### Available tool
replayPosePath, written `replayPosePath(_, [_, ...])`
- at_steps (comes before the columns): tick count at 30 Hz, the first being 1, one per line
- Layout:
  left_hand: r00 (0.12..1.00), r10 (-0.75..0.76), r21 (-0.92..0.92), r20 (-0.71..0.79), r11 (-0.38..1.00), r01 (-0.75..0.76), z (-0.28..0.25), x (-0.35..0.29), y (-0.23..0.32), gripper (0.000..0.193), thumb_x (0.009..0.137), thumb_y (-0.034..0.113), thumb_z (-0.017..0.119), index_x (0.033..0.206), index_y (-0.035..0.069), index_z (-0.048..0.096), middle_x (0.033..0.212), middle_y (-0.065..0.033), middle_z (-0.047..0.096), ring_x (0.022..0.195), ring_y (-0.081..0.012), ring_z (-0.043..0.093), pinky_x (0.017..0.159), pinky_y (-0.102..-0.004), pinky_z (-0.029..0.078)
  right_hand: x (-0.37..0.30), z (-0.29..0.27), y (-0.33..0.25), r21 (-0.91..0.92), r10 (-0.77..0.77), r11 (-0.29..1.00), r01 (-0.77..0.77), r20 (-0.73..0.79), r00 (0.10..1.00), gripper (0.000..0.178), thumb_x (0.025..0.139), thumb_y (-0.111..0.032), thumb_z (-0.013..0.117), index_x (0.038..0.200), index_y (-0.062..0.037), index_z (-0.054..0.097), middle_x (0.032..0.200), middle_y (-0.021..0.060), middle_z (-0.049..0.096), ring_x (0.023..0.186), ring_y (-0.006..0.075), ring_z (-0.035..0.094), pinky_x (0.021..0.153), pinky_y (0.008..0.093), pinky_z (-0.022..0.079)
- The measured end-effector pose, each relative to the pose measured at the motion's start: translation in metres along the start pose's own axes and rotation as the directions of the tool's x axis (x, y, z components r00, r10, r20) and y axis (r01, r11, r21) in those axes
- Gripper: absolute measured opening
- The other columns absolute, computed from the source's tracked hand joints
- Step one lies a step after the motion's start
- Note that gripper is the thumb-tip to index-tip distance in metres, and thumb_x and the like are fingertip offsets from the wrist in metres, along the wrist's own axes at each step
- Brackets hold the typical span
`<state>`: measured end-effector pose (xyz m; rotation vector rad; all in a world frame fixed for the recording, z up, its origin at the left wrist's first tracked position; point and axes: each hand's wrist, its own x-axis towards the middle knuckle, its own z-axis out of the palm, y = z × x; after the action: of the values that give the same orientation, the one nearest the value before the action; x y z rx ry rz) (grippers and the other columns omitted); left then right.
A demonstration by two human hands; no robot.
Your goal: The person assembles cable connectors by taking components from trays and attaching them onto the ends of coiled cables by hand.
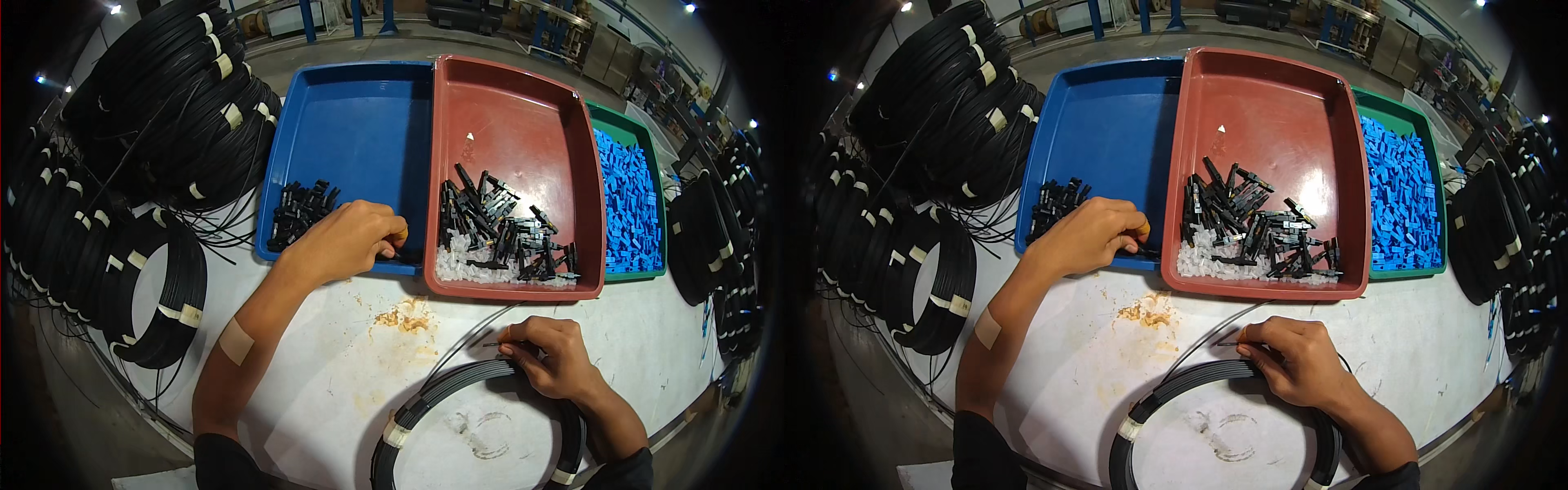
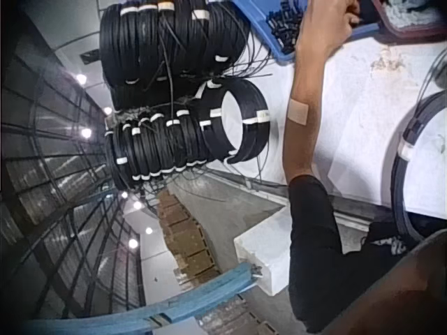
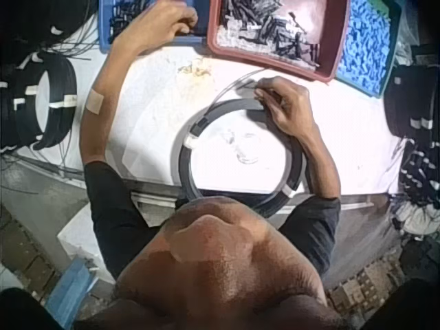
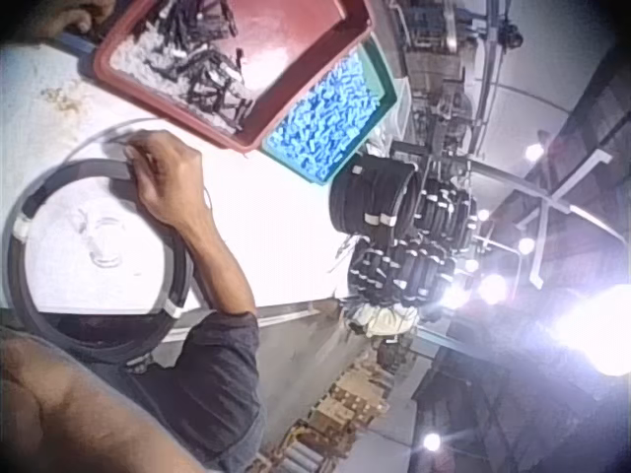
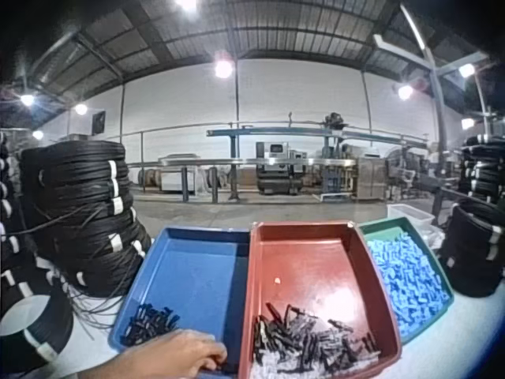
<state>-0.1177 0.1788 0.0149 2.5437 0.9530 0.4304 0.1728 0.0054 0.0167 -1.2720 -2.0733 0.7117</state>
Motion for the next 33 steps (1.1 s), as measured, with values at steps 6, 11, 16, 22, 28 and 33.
replayPosePath(6, [0.987, 0.076, -0.047, -0.142, 0.995, -0.083, -0.010, -0.004, 0.002, 0.012, 0.086, -0.008, 0.065, 0.097, -0.005, 0.066, 0.088, -0.0124, 0.067, 0.078, -0.0251, 0.067, 0.071, -0.0348, 0.053, -0.004, 0.000, -0.001, -0.011, -0.021, 1.000, 0.021, -0.004, 1.000, 0.011, 0.086, -0.003, 0.073, 0.096, -0.0017, 0.069, 0.081, 0.0145, 0.069, 0.068, 0.0291, 0.070, 0.060, 0.0356, 0.054])
replayPosePath(11, [0.967, -0.145, -0.237, -0.210, 0.967, 0.093, -0.013, -0.006, 0.020, 0.018, 0.087, -0.005, 0.068, 0.105, -0.002, 0.067, 0.092, -0.0093, 0.070, 0.080, -0.0171, 0.069, 0.074, -0.0296, 0.054, -0.009, 0.004, 0.009, -0.053, -0.115, 0.992, 0.113, -0.044, 0.992, 0.010, 0.089, -0.008, 0.071, 0.096, -0.0020, 0.070, 0.083, 0.0164, 0.069, 0.071, 0.0353, 0.068, 0.064, 0.0404, 0.054])
replayPosePath(16, [0.868, -0.297, -0.766, -0.399, 0.629, -0.137, 0.030, -0.006, 0.042, 0.016, 0.091, 0.001, 0.071, 0.106, -0.002, 0.068, 0.101, -0.0097, 0.073, 0.092, -0.0158, 0.071, 0.078, -0.0255, 0.056, -0.004, 0.007, 0.017, -0.018, -0.097, 0.995, 0.096, -0.091, 0.991, 0.011, 0.088, -0.009, 0.071, 0.094, -0.0003, 0.069, 0.083, 0.0179, 0.066, 0.077, 0.0364, 0.065, 0.069, 0.0427, 0.050])
replayPosePath(22, [0.896, -0.317, -0.906, -0.311, 0.385, -0.179, 0.080, -0.006, 0.102, 0.018, 0.091, -0.001, 0.069, 0.109, -0.004, 0.067, 0.107, -0.0138, 0.073, 0.097, -0.0214, 0.074, 0.075, -0.0265, 0.057, -0.001, -0.003, 0.026, -0.057, -0.054, 0.997, 0.043, -0.223, 0.973, 0.010, 0.087, -0.010, 0.071, 0.092, -0.0011, 0.070, 0.087, 0.0163, 0.064, 0.084, 0.0340, 0.063, 0.076, 0.0423, 0.049])
replayPosePath(28, [0.887, -0.205, -0.805, -0.414, 0.538, -0.252, 0.106, -0.014, 0.118, 0.014, 0.093, 0.002, 0.070, 0.105, -0.004, 0.068, 0.103, -0.0132, 0.074, 0.095, -0.0197, 0.074, 0.075, -0.0270, 0.057, -0.015, -0.006, 0.039, 0.047, 0.068, 0.997, -0.055, -0.336, 0.939, 0.011, 0.087, -0.010, 0.072, 0.090, -0.0006, 0.068, 0.082, 0.0130, 0.062, 0.071, 0.0267, 0.061, 0.064, 0.0382, 0.047])
replayPosePath(33, [0.873, -0.188, -0.786, -0.450, 0.548, -0.288, 0.121, -0.016, 0.117, 0.032, 0.087, -0.003, 0.076, 0.117, -0.005, 0.063, 0.107, -0.0170, 0.074, 0.099, -0.0184, 0.072, 0.084, -0.0262, 0.058, -0.016, -0.003, 0.039, 0.016, -0.098, 0.994, 0.112, -0.375, 0.922, 0.013, 0.086, -0.011, 0.074, 0.090, -0.0008, 0.068, 0.081, 0.0118, 0.063, 0.071, 0.0265, 0.061, 0.064, 0.0372, 0.048])
